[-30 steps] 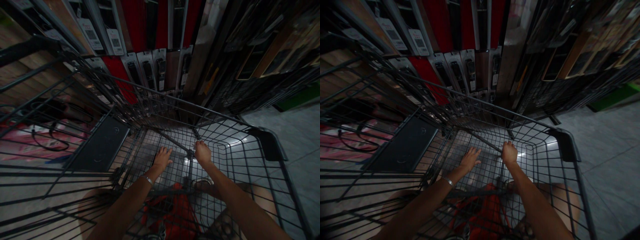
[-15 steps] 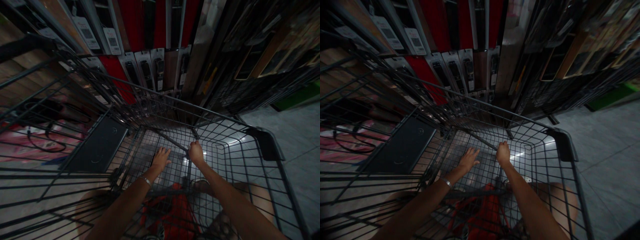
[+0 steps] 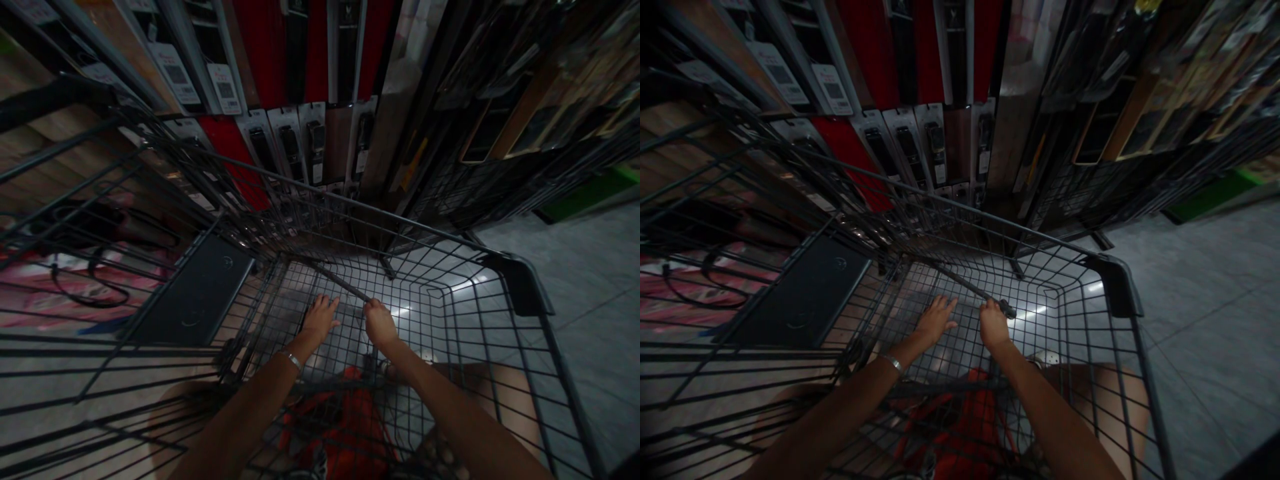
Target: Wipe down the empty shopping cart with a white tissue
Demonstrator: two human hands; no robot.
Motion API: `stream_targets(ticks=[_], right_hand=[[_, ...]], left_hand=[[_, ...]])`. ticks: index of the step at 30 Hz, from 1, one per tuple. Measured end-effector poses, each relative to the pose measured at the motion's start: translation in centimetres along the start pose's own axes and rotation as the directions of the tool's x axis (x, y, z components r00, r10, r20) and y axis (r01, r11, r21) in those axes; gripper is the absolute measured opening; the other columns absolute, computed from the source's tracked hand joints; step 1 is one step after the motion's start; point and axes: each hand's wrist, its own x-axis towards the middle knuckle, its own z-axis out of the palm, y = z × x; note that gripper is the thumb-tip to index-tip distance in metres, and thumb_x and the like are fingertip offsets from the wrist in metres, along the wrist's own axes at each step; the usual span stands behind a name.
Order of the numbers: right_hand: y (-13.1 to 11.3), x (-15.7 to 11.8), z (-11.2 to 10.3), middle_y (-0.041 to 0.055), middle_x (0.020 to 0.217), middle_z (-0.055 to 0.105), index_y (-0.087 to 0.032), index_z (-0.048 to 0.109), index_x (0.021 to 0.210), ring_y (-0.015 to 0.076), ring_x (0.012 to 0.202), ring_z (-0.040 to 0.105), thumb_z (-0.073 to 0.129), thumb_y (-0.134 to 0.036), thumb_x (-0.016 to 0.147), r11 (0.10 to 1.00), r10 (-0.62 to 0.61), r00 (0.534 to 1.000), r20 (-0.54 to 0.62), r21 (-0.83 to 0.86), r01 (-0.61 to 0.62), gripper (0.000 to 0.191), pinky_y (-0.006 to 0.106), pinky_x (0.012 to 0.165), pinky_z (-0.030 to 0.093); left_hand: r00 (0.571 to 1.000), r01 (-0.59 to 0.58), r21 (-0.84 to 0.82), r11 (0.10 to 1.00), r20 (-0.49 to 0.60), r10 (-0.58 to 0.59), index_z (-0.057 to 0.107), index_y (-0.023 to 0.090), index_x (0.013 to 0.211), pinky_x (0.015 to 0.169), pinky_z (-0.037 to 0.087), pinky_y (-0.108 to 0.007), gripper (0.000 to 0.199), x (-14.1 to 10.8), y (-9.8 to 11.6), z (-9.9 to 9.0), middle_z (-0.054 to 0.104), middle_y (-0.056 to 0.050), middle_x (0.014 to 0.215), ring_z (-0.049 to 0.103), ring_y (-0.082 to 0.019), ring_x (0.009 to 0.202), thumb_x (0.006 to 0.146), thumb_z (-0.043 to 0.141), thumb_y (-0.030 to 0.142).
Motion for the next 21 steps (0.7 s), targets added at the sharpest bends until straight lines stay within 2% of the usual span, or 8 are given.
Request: stream_targets(ticks=[4,7,10,13,15,18,21], right_hand=[[-0.8,-1.0,0.1,0.0166,0.102,0.062,-0.008,0.065,0.095,0.0218,0.094,0.061,0.049,0.003,0.072,0.999,-0.050,0.994,0.096,0.009,0.050,0.030,0.027,0.076,0.045],[-1.3,-0.8,-0.1,0.0143,0.098,0.065,-0.010,0.067,0.089,0.0212,0.090,0.063,0.053,0.001,0.069,0.989,-0.143,0.974,0.177,0.058,0.134,0.027,0.026,0.074,0.045],[-1.2,0.6,-1.3,0.0092,0.099,0.065,-0.015,0.066,0.094,0.0171,0.091,0.062,0.049,-0.004,0.075,0.977,-0.129,0.988,0.079,0.180,0.113,0.029,0.024,0.077,0.044],[-0.3,2.4,-2.7,0.0097,0.099,0.062,-0.015,0.063,0.103,0.0162,0.091,0.060,0.047,-0.006,0.079,0.974,0.041,0.997,-0.059,0.225,-0.027,0.030,0.024,0.078,0.043],[0.3,3.3,-3.3,0.0102,0.101,0.060,-0.015,0.061,0.105,0.0161,0.090,0.058,0.047,-0.005,0.079,0.971,0.100,0.989,-0.107,0.228,-0.073,0.031,0.024,0.078,0.043],[0.8,4.0,-3.1,0.0094,0.105,0.058,-0.016,0.058,0.109,0.0162,0.091,0.056,0.046,-0.004,0.080,0.969,0.117,0.982,-0.150,0.235,-0.079,0.034,0.023,0.078,0.043],[0.6,4.2,-2.0,0.0094,0.105,0.057,-0.016,0.058,0.110,0.0165,0.093,0.055,0.041,0.001,0.080,0.966,0.131,0.979,-0.156,0.241,-0.091,0.038,0.023,0.079,0.042]], left_hand=[[1.000,-0.006,0.011,1.000,-0.016,0.006,0.037,0.021,0.137,0.101,0.039,-0.040,0.061,0.1,0.0,0.1,0.044,-0.013,0.136,0.029,-0.030,0.134,0.082,0.061,0.030],[1.000,0.006,0.019,1.000,-0.001,-0.005,0.037,0.020,0.137,0.100,0.040,-0.040,0.061,0.1,0.1,-0.1,0.043,-0.014,0.137,0.029,-0.030,0.134,0.081,0.062,0.030],[1.000,0.013,0.020,1.000,0.024,-0.013,0.037,0.018,0.137,0.100,0.040,-0.040,0.062,0.0,0.2,-0.4,0.042,-0.015,0.138,0.028,-0.031,0.134,0.082,0.062,0.030],[1.000,0.007,0.017,1.000,0.024,-0.008,0.036,0.018,0.138,0.101,0.038,-0.040,0.062,-0.1,0.3,-0.4,0.040,-0.015,0.139,0.027,-0.031,0.134,0.083,0.060,0.030],[1.000,0.010,0.009,1.000,0.024,-0.010,0.035,0.018,0.138,0.101,0.038,-0.040,0.062,0.0,0.2,-0.3,0.040,-0.015,0.139,0.026,-0.031,0.134,0.083,0.060,0.030],[0.999,0.018,-0.005,1.000,0.034,-0.018,0.034,0.020,0.138,0.100,0.038,-0.040,0.063,0.2,0.0,0.0,0.040,-0.014,0.139,0.025,-0.031,0.135,0.082,0.060,0.030],[0.999,0.018,-0.017,1.000,0.038,-0.017,0.034,0.020,0.138,0.101,0.037,-0.039,0.064,0.3,-0.1,0.2,0.040,-0.014,0.139,0.025,-0.031,0.135,0.082,0.062,0.030]])
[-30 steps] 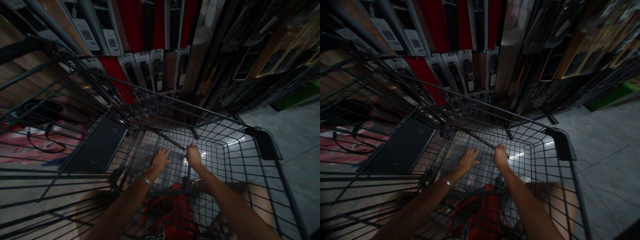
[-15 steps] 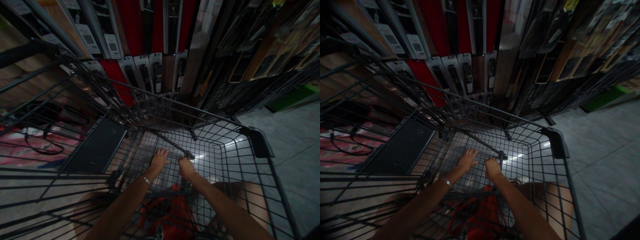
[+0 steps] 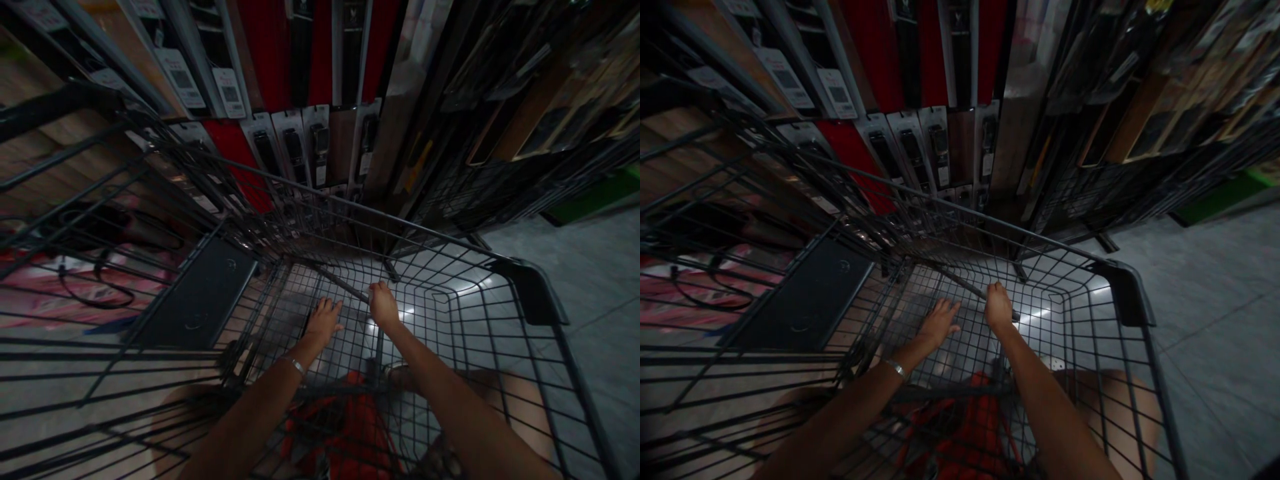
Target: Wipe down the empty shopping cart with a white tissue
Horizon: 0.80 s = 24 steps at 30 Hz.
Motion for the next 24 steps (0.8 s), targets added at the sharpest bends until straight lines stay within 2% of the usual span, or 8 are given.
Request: stream_targets(ticks=[6,13,20,24], right_hand=[[-1.1,-0.5,2.3,0.0125,0.102,0.059,-0.012,0.064,0.097,0.0197,0.098,0.054,0.038,0.002,0.077,0.998,-0.058,0.995,0.077,-0.007,0.058,0.035,0.026,0.085,0.040],[-1.0,-1.8,2.4,0.0094,0.102,0.063,-0.012,0.065,0.092,0.0179,0.098,0.056,0.044,0.002,0.073,0.991,-0.110,0.984,0.140,0.096,0.097,0.032,0.024,0.087,0.039],[-1.0,-5.1,3.5,0.0089,0.097,0.065,-0.013,0.068,0.088,0.0168,0.094,0.060,0.049,-0.002,0.073,0.976,-0.184,0.953,0.243,0.163,0.147,0.027,0.022,0.082,0.041],[-1.3,-6.9,3.8,0.0088,0.097,0.067,-0.015,0.069,0.085,0.0163,0.088,0.062,0.049,-0.004,0.074,0.972,-0.227,0.908,0.351,0.141,0.188,0.025,0.022,0.076,0.042]], left_hand=[[1.000,-0.009,-0.009,1.000,-0.025,0.009,0.035,0.019,0.138,0.102,0.037,-0.040,0.064,-0.1,0.0,0.1,0.040,-0.014,0.138,0.026,-0.031,0.134,0.081,0.062,0.029],[1.000,-0.002,-0.012,1.000,-0.023,0.002,0.036,0.021,0.137,0.102,0.036,-0.039,0.063,0.0,0.0,0.1,0.042,-0.013,0.137,0.026,-0.029,0.134,0.081,0.063,0.029],[1.000,0.005,-0.003,1.000,-0.004,-0.005,0.035,0.020,0.138,0.103,0.036,-0.039,0.064,0.1,0.1,0.0,0.040,-0.014,0.139,0.026,-0.030,0.135,0.081,0.063,0.029],[1.000,-0.009,0.013,1.000,-0.010,0.009,0.035,0.018,0.138,0.104,0.034,-0.040,0.064,0.1,0.0,0.1,0.040,-0.014,0.139,0.025,-0.031,0.135,0.081,0.062,0.029]])
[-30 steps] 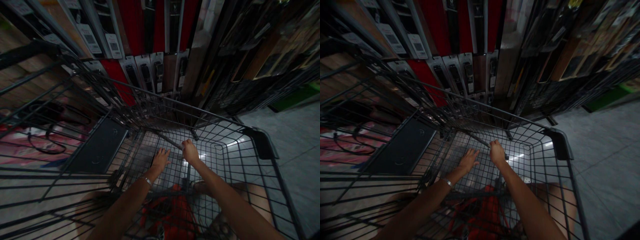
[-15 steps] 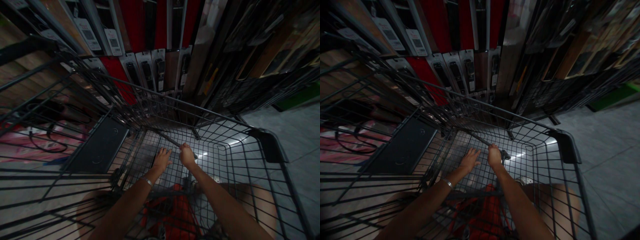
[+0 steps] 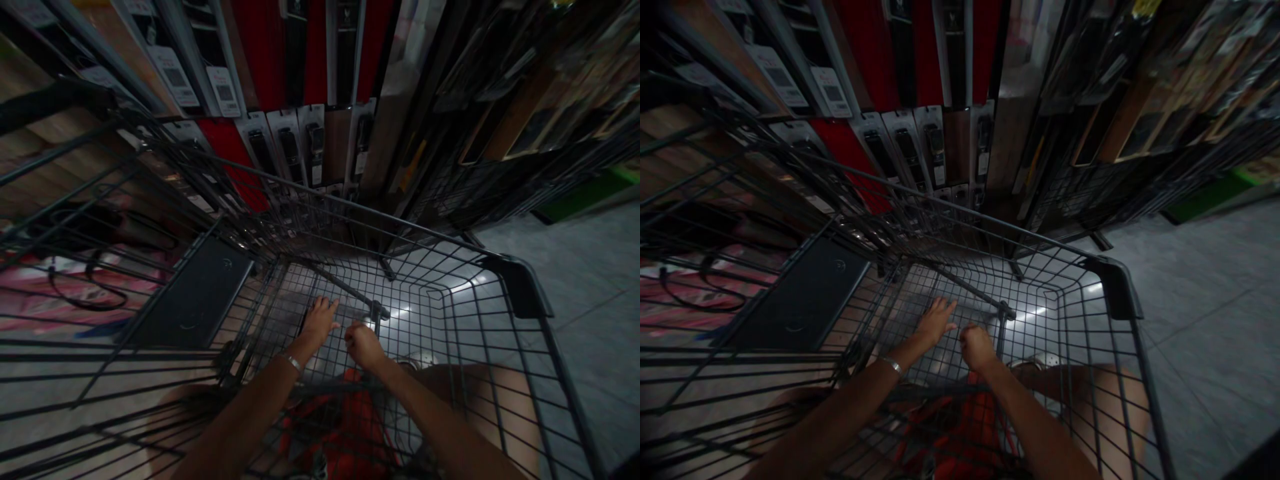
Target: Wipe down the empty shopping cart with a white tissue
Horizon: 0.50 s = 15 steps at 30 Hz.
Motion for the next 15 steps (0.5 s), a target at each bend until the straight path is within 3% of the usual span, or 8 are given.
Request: stream_targets(ticks=[8,11,15], right_hand=[[-0.8,-0.7,-0.2,0.0100,0.096,0.068,-0.015,0.070,0.084,0.0191,0.090,0.063,0.054,-0.007,0.072,0.992,-0.077,0.981,0.180,-0.085,0.093,0.022,0.024,0.076,0.043],[-0.5,-0.1,-1.4,0.0078,0.100,0.066,-0.016,0.068,0.089,0.0170,0.092,0.062,0.050,-0.008,0.075,0.997,-0.067,0.996,0.058,-0.037,0.069,0.024,0.023,0.077,0.042],[0.8,1.3,-3.6,0.0085,0.105,0.060,-0.015,0.064,0.099,0.0165,0.099,0.057,0.046,-0.004,0.077,0.996,0.074,0.979,-0.188,-0.027,-0.081,0.031,0.023,0.082,0.041]], left_hand=[[1.000,-0.001,0.012,1.000,-0.010,0.001,0.035,0.019,0.138,0.103,0.036,-0.039,0.063,-0.1,0.0,-0.1,0.041,-0.014,0.139,0.027,-0.031,0.134,0.081,0.061,0.029],[1.000,0.001,0.007,1.000,-0.017,-0.001,0.036,0.018,0.137,0.103,0.036,-0.039,0.061,-0.1,0.0,-0.1,0.041,-0.014,0.138,0.027,-0.031,0.134,0.082,0.061,0.029],[1.000,-0.002,-0.004,1.000,-0.009,0.002,0.036,0.020,0.137,0.101,0.038,-0.041,0.062,0.0,0.0,-0.1,0.041,-0.013,0.138,0.026,-0.030,0.134,0.082,0.061,0.029]])
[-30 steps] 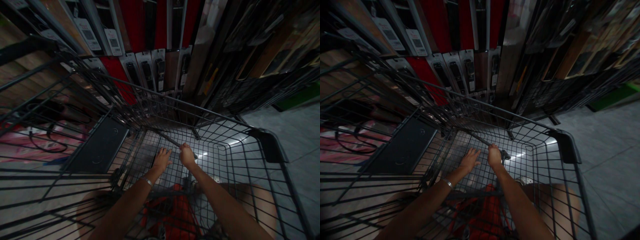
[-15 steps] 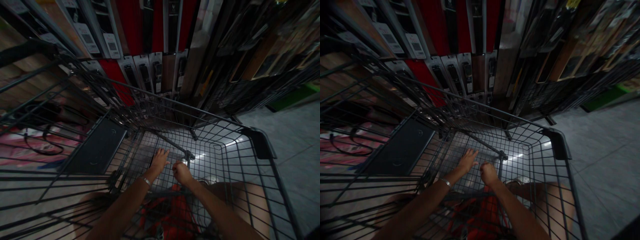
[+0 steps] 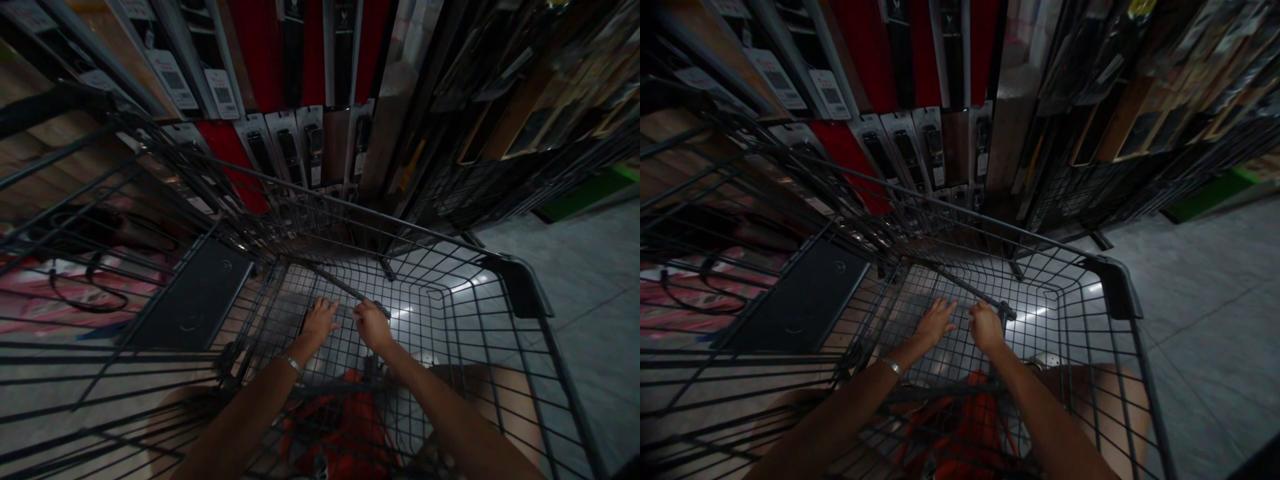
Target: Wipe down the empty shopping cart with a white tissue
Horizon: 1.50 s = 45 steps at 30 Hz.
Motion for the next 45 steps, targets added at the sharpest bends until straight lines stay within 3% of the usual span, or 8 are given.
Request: stream_targets(ticks=[5,14,25,32,37,45], right_hand=[[1.6,1.6,-0.6,0.0106,0.106,0.058,-0.013,0.062,0.101,0.0175,0.097,0.056,0.041,-0.004,0.082,0.988,0.127,0.989,-0.072,-0.079,-0.132,0.030,0.025,0.083,0.041],[0.8,1.0,0.8,0.0105,0.104,0.059,-0.013,0.062,0.095,0.0173,0.101,0.054,0.042,0.002,0.077,0.992,0.079,0.996,-0.051,-0.093,-0.083,0.031,0.024,0.087,0.039],[0.4,-0.4,1.2,0.0130,0.104,0.060,-0.011,0.061,0.096,0.0191,0.100,0.057,0.044,0.004,0.077,0.984,-0.009,0.997,0.077,-0.179,0.023,0.029,0.027,0.084,0.042],[0.0,-1.6,1.2,0.0158,0.104,0.062,-0.008,0.062,0.098,0.0224,0.098,0.059,0.048,0.005,0.071,0.969,-0.086,0.981,0.175,-0.215,0.123,0.034,0.028,0.083,0.044],[-0.4,-2.3,1.0,0.0168,0.103,0.063,-0.008,0.063,0.099,0.0225,0.098,0.060,0.047,0.005,0.070,0.966,-0.084,0.978,0.190,-0.224,0.127,0.035,0.028,0.081,0.045],[-1.8,-2.3,1.0,0.0188,0.098,0.067,-0.008,0.068,0.093,0.0247,0.092,0.064,0.058,-0.002,0.067,0.956,-0.083,0.942,0.324,-0.241,0.167,0.029,0.029,0.075,0.047]], left_hand=[[1.000,0.004,-0.014,1.000,0.012,-0.004,0.035,0.020,0.138,0.100,0.039,-0.041,0.063,0.0,-0.1,-0.1,0.040,-0.014,0.139,0.025,-0.031,0.135,0.081,0.061,0.029],[1.000,-0.006,-0.023,1.000,-0.017,0.006,0.036,0.021,0.137,0.104,0.035,-0.040,0.062,0.0,-0.1,0.1,0.043,-0.012,0.136,0.026,-0.029,0.135,0.081,0.062,0.028],[1.000,0.007,-0.014,1.000,0.028,-0.007,0.035,0.019,0.138,0.103,0.036,-0.039,0.062,-0.2,0.1,-0.4,0.039,-0.013,0.140,0.024,-0.030,0.136,0.083,0.060,0.029],[1.000,-0.002,-0.010,1.000,-0.015,0.002,0.037,0.021,0.136,0.102,0.037,-0.040,0.060,0.1,-0.1,0.1,0.043,-0.013,0.137,0.027,-0.030,0.134,0.082,0.061,0.029],[1.000,-0.011,0.005,1.000,-0.019,0.011,0.036,0.022,0.136,0.101,0.037,-0.042,0.060,0.1,-0.1,0.1,0.043,-0.013,0.137,0.028,-0.030,0.134,0.082,0.060,0.030],[1.000,-0.018,0.005,1.000,-0.023,0.018,0.035,0.023,0.137,0.101,0.037,-0.041,0.061,0.1,-0.2,0.2,0.044,-0.013,0.136,0.028,-0.029,0.134,0.081,0.060,0.030]])
